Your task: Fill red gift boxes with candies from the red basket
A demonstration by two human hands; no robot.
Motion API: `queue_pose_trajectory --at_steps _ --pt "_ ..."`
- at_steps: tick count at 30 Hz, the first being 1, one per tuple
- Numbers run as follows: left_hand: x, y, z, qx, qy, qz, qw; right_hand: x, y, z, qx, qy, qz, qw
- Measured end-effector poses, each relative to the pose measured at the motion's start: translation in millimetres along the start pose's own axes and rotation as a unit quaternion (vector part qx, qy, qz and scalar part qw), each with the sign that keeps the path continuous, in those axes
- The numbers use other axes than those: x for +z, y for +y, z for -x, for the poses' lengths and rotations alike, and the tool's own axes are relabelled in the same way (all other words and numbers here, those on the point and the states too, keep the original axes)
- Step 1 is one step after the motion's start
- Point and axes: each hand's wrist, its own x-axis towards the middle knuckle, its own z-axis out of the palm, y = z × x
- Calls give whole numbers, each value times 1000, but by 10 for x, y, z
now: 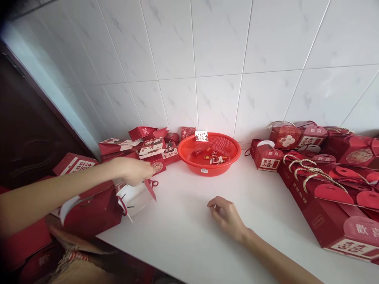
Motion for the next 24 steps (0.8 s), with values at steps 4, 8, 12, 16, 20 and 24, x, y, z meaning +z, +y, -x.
queue_pose_trajectory --at_steps 4,8,12,16,20,24 --pt "-299 -130 115 52 40 58 996 -34 -90 -65 -30 37 1 999" --pt "-497 -60 12 140 97 84 982 -145 -273 -229 -84 98 -11 992" --pt "-564 97 -237 227 141 106 958 -275 -526 -436 -144 154 2 977" --pt "-581 201 -383 219 170 115 954 -281 -707 -581 -115 125 65 983" --pt "-549 228 -349 213 177 184 943 -182 -674 -668 -15 99 112 989" --pt "-420 252 -233 139 154 166 964 -166 -580 -719 36 61 143 987"
